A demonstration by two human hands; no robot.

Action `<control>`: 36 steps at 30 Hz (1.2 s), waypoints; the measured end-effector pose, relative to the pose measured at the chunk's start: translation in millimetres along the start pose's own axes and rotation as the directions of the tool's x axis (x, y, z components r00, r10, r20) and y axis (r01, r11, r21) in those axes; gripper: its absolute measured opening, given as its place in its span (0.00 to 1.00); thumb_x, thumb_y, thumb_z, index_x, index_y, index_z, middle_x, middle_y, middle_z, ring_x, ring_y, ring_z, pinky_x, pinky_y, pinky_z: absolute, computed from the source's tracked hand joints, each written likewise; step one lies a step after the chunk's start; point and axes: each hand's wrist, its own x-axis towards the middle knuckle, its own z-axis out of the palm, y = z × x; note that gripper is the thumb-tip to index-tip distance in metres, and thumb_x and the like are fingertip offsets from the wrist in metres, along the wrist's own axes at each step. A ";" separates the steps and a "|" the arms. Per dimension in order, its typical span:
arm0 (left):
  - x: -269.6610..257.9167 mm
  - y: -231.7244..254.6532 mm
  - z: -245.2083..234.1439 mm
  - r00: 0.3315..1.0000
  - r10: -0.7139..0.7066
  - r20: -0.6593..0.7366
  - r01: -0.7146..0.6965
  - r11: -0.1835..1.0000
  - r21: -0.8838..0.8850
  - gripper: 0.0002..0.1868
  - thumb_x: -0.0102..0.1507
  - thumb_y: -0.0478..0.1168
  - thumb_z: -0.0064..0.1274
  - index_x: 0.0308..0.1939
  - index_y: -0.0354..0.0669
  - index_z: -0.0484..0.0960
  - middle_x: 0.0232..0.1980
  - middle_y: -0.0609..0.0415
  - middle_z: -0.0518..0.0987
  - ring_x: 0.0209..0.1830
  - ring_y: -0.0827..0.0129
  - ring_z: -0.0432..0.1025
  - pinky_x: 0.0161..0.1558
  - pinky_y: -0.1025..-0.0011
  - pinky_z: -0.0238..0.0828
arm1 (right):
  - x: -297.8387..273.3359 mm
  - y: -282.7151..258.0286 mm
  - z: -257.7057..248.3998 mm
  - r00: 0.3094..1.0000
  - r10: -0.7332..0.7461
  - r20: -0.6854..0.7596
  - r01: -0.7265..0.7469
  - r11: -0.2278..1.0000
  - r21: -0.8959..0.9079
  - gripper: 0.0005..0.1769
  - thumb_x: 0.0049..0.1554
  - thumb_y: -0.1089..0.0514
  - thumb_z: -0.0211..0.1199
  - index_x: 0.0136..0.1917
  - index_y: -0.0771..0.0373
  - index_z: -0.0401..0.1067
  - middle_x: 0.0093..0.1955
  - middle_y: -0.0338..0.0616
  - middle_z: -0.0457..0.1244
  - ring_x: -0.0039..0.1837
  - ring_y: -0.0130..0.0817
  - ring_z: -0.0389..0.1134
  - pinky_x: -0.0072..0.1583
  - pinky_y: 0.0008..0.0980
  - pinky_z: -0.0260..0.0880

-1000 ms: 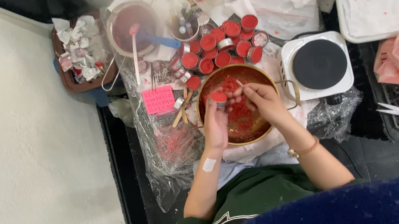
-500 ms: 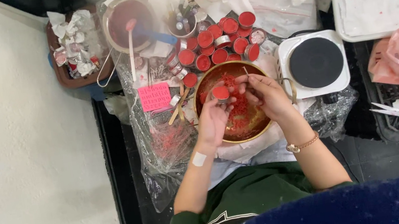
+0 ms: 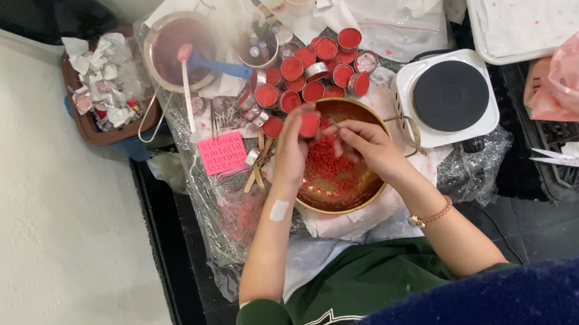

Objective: Placing red wax flakes and a wick into a small candle tin.

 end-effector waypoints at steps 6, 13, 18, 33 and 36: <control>-59.2 -5.1 -16.6 0.990 0.078 -0.119 -0.090 0.991 -0.103 0.20 0.76 0.46 0.36 0.66 0.40 0.72 0.52 0.53 0.79 0.41 0.73 0.69 0.44 0.74 0.63 | -8.2 9.2 2.8 0.989 0.109 0.098 -0.094 0.985 -0.142 0.18 0.69 0.56 0.47 0.63 0.64 0.75 0.39 0.34 0.65 0.36 0.19 0.54 0.39 0.20 0.56; -73.9 8.8 -3.8 0.971 -0.141 -0.192 0.127 0.988 -0.085 0.23 0.72 0.47 0.37 0.68 0.43 0.70 0.53 0.60 0.78 0.44 0.75 0.69 0.45 0.75 0.61 | -19.0 -3.2 10.8 0.981 0.155 0.114 -0.134 0.976 -0.172 0.17 0.69 0.57 0.48 0.64 0.65 0.72 0.39 0.34 0.64 0.35 0.19 0.55 0.38 0.20 0.56; -50.4 16.1 29.0 0.998 0.062 -0.011 -0.062 0.958 -0.281 0.25 0.74 0.48 0.38 0.69 0.36 0.70 0.54 0.54 0.77 0.51 0.70 0.71 0.53 0.69 0.63 | -7.4 -28.5 30.4 0.988 -0.157 -0.005 0.154 0.977 -0.145 0.21 0.67 0.60 0.47 0.72 0.59 0.62 0.38 0.34 0.63 0.33 0.17 0.54 0.37 0.18 0.56; -68.4 8.3 35.2 0.907 0.409 -0.100 -0.398 0.910 0.115 0.20 0.75 0.41 0.29 0.66 0.35 0.68 0.62 0.48 0.74 0.58 0.63 0.71 0.68 0.64 0.64 | -12.4 -2.7 29.5 0.923 -0.383 -0.037 0.324 0.824 -0.465 0.12 0.62 0.69 0.59 0.59 0.68 0.69 0.43 0.38 0.69 0.42 0.15 0.66 0.43 0.19 0.67; -73.3 21.9 42.6 0.884 0.457 -0.094 -0.384 0.828 0.409 0.21 0.75 0.41 0.30 0.68 0.35 0.67 0.64 0.47 0.74 0.66 0.63 0.68 0.71 0.67 0.60 | -11.5 1.6 27.5 0.927 -0.376 -0.021 0.320 0.817 -0.479 0.10 0.63 0.70 0.60 0.58 0.68 0.71 0.42 0.38 0.69 0.41 0.16 0.66 0.42 0.20 0.66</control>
